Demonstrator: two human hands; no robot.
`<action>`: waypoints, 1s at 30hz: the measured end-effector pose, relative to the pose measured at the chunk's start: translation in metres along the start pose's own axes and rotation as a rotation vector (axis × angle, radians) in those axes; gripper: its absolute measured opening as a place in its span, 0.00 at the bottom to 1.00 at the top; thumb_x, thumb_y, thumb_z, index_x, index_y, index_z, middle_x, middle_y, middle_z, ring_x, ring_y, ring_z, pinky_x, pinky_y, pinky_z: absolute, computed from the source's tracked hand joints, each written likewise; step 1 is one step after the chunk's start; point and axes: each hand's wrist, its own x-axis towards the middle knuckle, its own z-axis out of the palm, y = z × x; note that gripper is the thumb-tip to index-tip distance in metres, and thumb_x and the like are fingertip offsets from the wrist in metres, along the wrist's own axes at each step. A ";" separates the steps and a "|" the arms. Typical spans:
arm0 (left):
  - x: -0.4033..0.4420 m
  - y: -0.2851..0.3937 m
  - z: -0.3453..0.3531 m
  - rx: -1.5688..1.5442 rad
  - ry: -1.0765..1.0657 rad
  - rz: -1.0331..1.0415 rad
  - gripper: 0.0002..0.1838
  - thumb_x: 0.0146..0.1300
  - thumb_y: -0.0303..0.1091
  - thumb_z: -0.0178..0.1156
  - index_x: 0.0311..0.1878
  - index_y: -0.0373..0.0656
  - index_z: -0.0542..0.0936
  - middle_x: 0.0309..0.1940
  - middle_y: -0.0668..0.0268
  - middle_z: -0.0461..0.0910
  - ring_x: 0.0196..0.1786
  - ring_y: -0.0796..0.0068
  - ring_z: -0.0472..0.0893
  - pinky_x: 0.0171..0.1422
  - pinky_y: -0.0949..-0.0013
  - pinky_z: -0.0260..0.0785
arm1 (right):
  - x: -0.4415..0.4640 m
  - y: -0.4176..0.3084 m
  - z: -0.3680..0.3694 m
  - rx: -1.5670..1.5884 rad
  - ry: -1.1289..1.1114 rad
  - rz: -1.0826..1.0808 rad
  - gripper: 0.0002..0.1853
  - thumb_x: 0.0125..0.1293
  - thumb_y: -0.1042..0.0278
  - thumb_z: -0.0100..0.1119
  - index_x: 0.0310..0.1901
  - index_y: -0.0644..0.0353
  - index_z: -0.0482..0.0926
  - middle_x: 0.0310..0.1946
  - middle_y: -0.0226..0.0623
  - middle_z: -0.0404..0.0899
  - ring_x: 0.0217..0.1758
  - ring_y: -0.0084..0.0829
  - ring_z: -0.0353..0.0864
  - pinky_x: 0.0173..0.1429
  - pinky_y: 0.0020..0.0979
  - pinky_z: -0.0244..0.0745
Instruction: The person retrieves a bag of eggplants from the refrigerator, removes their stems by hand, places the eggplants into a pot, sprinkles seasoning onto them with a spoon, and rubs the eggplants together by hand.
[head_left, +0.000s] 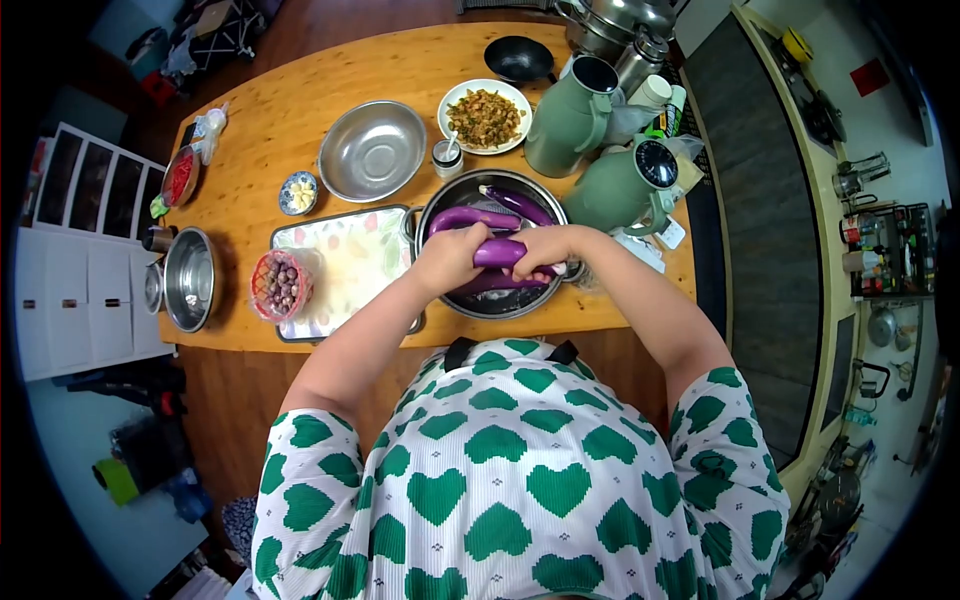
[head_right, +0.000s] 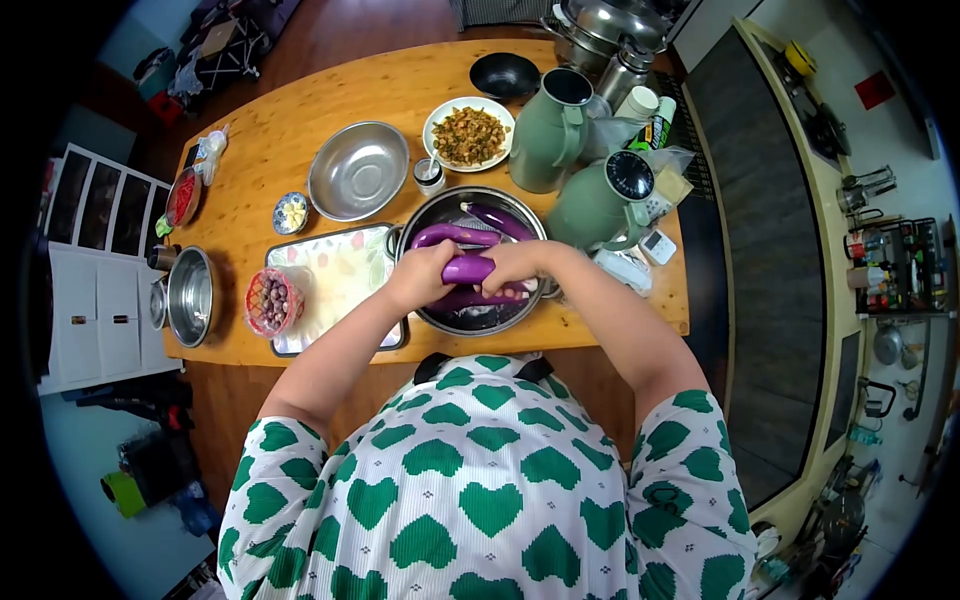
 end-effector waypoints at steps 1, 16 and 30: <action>-0.001 -0.007 -0.001 0.066 0.032 0.126 0.21 0.53 0.29 0.72 0.50 0.44 0.77 0.41 0.56 0.85 0.46 0.49 0.86 0.50 0.54 0.79 | 0.001 0.005 -0.003 0.160 -0.098 0.030 0.12 0.66 0.66 0.68 0.47 0.60 0.79 0.31 0.30 0.82 0.24 0.21 0.78 0.26 0.25 0.76; -0.022 -0.044 0.040 0.290 -0.124 -0.184 0.63 0.35 0.62 0.83 0.80 0.60 0.66 0.81 0.48 0.57 0.82 0.36 0.55 0.83 0.35 0.49 | 0.052 0.066 0.040 -0.930 1.123 -0.363 0.19 0.65 0.61 0.69 0.57 0.51 0.84 0.67 0.46 0.73 0.74 0.53 0.68 0.75 0.52 0.65; 0.011 -0.068 0.057 0.370 -0.281 -0.287 0.58 0.38 0.64 0.82 0.75 0.60 0.70 0.67 0.55 0.72 0.71 0.47 0.70 0.73 0.48 0.65 | 0.111 0.094 0.017 -0.573 1.035 -0.101 0.22 0.73 0.62 0.59 0.67 0.45 0.80 0.74 0.48 0.68 0.69 0.54 0.74 0.74 0.55 0.66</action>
